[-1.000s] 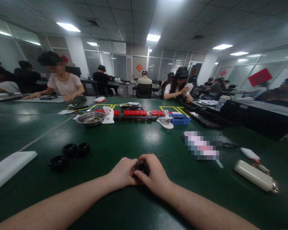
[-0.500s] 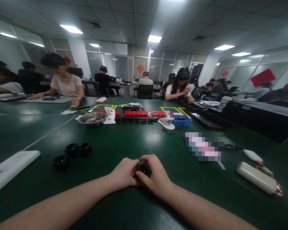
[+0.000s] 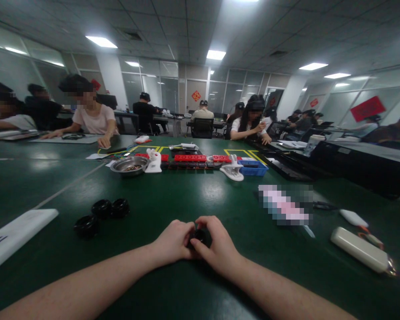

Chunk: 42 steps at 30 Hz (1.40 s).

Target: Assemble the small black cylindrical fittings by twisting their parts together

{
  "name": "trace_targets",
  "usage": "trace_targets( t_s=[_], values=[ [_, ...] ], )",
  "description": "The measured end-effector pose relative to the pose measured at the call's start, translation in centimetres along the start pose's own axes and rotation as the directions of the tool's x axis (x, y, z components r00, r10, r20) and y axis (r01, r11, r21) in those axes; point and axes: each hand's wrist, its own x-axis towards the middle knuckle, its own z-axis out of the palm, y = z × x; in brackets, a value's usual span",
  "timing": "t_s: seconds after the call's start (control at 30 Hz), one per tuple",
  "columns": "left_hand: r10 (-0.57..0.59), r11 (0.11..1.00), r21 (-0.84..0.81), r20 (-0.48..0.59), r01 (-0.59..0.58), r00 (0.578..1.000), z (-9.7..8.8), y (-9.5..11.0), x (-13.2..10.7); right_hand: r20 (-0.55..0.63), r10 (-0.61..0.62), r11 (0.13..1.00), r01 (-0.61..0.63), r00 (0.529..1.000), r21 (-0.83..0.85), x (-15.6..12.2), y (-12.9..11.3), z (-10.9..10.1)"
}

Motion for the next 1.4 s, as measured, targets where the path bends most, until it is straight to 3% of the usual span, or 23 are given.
trace_targets(
  t_s=[0.17, 0.3, 0.43, 0.67, 0.83, 0.93, 1.13, 1.27, 1.4],
  values=[
    [0.000, 0.998, -0.069, 0.023, 0.002, 1.000, -0.30, 0.21, -0.11, 0.023, -0.117, 0.989, 0.114, 0.993, 0.096, -0.27, 0.13, -0.45],
    [-0.005, 0.999, -0.038, -0.007, 0.004, 1.000, -0.03, -0.12, -0.04, -0.074, -0.033, 0.999, 0.035, 0.997, 0.028, -0.06, 0.26, -0.23],
    [-0.008, 0.999, -0.050, 0.005, 0.008, 1.000, 0.16, -0.29, -0.02, -0.064, 0.043, 0.999, -0.043, 0.997, 0.004, 0.11, 0.50, 0.17],
    [0.005, 0.998, -0.058, 0.016, -0.004, 1.000, -0.17, -0.05, -0.04, 0.004, -0.059, 0.991, 0.058, 0.998, 0.124, -0.14, 0.54, -0.44],
    [-0.026, 1.000, -0.001, 0.010, 0.026, 1.000, 0.21, -0.34, 0.02, -0.079, 0.024, 0.998, -0.020, 0.997, 0.061, -0.02, 0.47, 0.07],
    [-0.022, 1.000, 0.000, 0.008, 0.022, 1.000, 0.25, -0.30, 0.05, -0.047, 0.059, 0.996, -0.056, 0.997, 0.064, -0.04, 0.64, 0.36],
    [0.010, 0.998, -0.059, 0.035, -0.008, 0.999, -0.19, 0.00, 0.00, 0.025, -0.060, 0.988, 0.056, 0.998, 0.146, -0.32, 0.63, -0.13],
    [-0.016, 1.000, -0.013, 0.013, 0.016, 1.000, -0.07, -0.07, -0.01, -0.057, 0.019, 0.997, -0.014, 0.998, 0.075, -0.09, 0.38, -0.08],
    [-0.016, 0.999, -0.031, 0.023, 0.016, 1.000, -0.20, 0.15, -0.04, -0.019, 0.061, 0.997, -0.060, 0.998, 0.049, 0.02, 0.28, 0.05]
  ],
)
